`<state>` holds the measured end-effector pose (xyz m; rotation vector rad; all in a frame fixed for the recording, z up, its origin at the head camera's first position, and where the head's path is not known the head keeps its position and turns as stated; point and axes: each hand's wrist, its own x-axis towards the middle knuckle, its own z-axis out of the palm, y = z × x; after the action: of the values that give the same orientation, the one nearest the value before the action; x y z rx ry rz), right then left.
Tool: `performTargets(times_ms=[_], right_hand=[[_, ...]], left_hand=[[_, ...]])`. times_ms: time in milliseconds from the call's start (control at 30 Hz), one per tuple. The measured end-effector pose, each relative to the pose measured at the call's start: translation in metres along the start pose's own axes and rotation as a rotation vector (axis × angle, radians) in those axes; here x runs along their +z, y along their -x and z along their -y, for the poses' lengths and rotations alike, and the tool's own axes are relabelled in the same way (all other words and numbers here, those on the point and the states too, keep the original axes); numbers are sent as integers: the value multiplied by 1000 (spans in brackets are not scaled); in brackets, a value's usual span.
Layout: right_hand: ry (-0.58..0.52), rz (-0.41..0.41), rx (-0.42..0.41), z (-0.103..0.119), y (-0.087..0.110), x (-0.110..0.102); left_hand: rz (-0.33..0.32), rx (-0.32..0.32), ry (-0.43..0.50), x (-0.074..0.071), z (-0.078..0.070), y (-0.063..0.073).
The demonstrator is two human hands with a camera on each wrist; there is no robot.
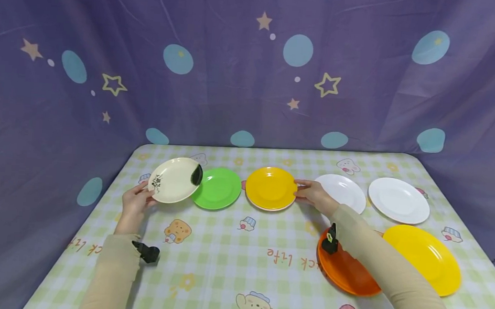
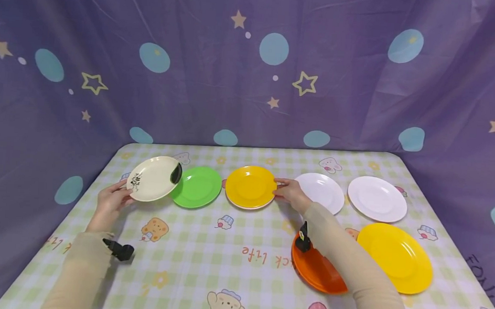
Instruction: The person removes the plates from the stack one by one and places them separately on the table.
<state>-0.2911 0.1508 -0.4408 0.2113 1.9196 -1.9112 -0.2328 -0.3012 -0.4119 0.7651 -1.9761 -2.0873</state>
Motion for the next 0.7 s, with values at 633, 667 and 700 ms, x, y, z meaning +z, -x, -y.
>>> performTargets(times_ms=[633,667,700], right_hand=[[-8,7,-6,4,7,1],[-3,2,-1,5,7,1],[3,-2,2,4,6,2]], left_hand=[[-85,-73,75,-18,8,-15],[-89,-80,82,-19,8,-15],[-93,-87,89,-19,8,-15]])
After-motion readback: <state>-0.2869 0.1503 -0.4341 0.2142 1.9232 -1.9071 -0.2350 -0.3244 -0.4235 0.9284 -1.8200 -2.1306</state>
